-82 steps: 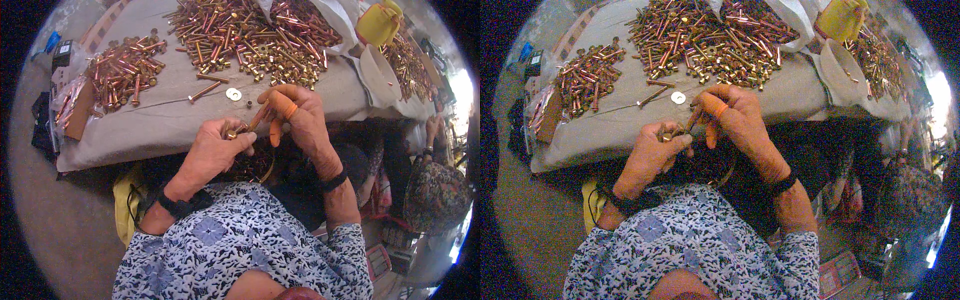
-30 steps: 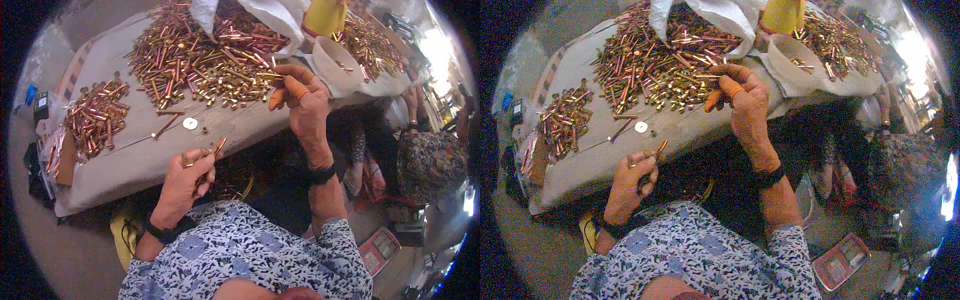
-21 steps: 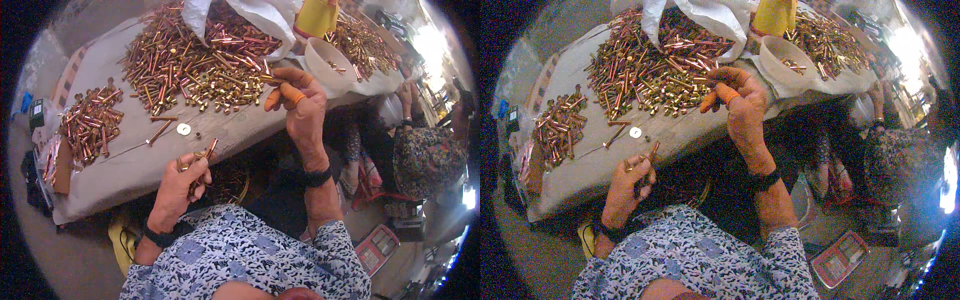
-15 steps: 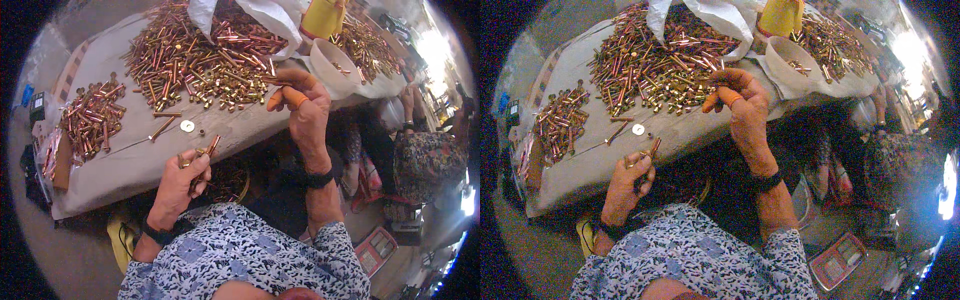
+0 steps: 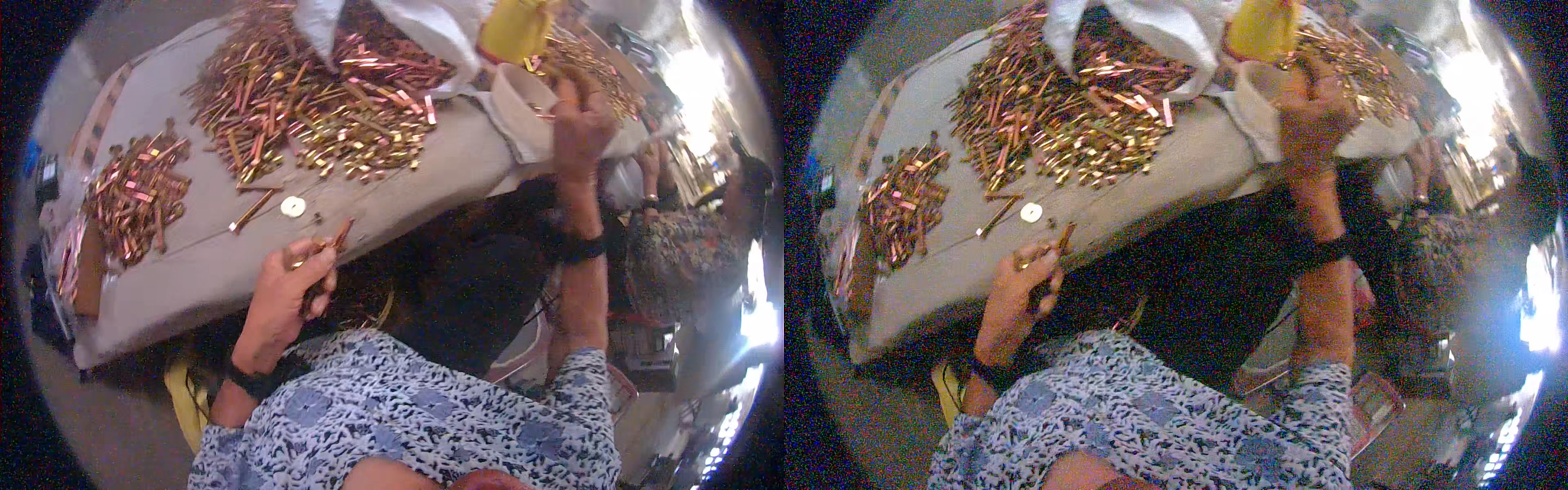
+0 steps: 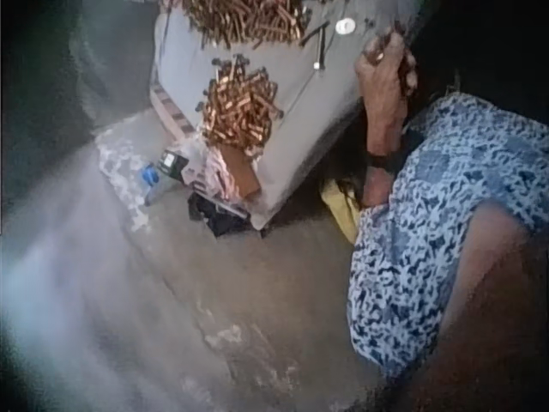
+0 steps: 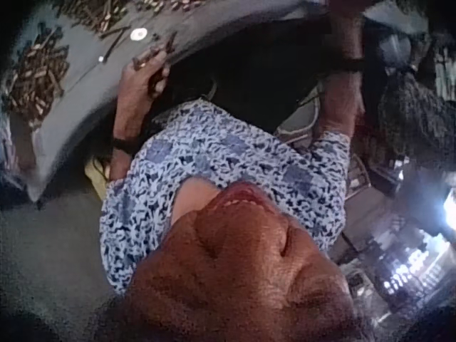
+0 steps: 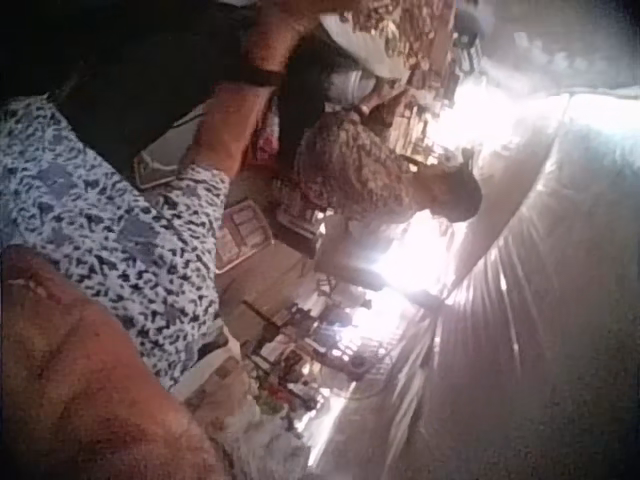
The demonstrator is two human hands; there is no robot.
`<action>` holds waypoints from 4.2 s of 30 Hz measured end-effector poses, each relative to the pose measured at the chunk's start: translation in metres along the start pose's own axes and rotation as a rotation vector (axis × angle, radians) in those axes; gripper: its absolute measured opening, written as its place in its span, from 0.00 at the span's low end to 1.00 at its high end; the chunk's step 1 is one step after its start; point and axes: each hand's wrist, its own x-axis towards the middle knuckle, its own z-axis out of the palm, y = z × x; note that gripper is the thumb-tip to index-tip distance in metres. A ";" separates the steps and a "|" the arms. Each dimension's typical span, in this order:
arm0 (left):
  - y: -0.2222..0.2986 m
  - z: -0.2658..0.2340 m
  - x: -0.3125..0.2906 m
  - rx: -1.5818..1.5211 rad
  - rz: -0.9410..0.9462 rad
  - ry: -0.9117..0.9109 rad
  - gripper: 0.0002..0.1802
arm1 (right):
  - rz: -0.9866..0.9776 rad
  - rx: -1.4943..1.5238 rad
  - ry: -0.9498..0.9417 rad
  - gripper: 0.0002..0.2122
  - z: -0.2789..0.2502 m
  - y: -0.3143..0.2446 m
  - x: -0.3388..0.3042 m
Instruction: Assembling bolts by sliding washers onto them.
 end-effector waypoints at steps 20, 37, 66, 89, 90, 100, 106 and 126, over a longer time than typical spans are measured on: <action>-0.002 -0.021 -0.007 -0.129 -0.026 -0.066 0.10 | 0.596 1.144 -1.179 0.06 0.012 -0.149 -0.122; -0.005 -0.015 -0.006 0.018 0.040 0.068 0.13 | 0.230 1.025 -1.109 0.09 -0.004 -0.166 -0.127; -0.019 -0.059 -0.024 0.034 0.207 0.174 0.13 | 0.455 1.013 -0.904 0.06 -0.023 -0.223 -0.169; -0.025 -0.058 -0.030 0.540 0.381 0.115 0.09 | 0.766 1.034 -0.964 0.07 -0.009 -0.213 -0.184; -0.024 -0.058 -0.030 0.565 0.389 0.110 0.09 | 0.732 1.041 -0.962 0.08 -0.009 -0.212 -0.186; -0.012 -0.069 -0.032 0.378 0.100 0.223 0.10 | 0.204 0.579 -0.778 0.09 0.023 -0.195 -0.138; -0.011 -0.071 -0.028 0.305 0.058 0.203 0.11 | -0.014 0.399 -0.820 0.08 0.042 -0.175 -0.135; -0.008 -0.070 -0.027 0.276 0.000 0.154 0.14 | 0.706 1.159 -1.059 0.08 0.011 -0.214 -0.151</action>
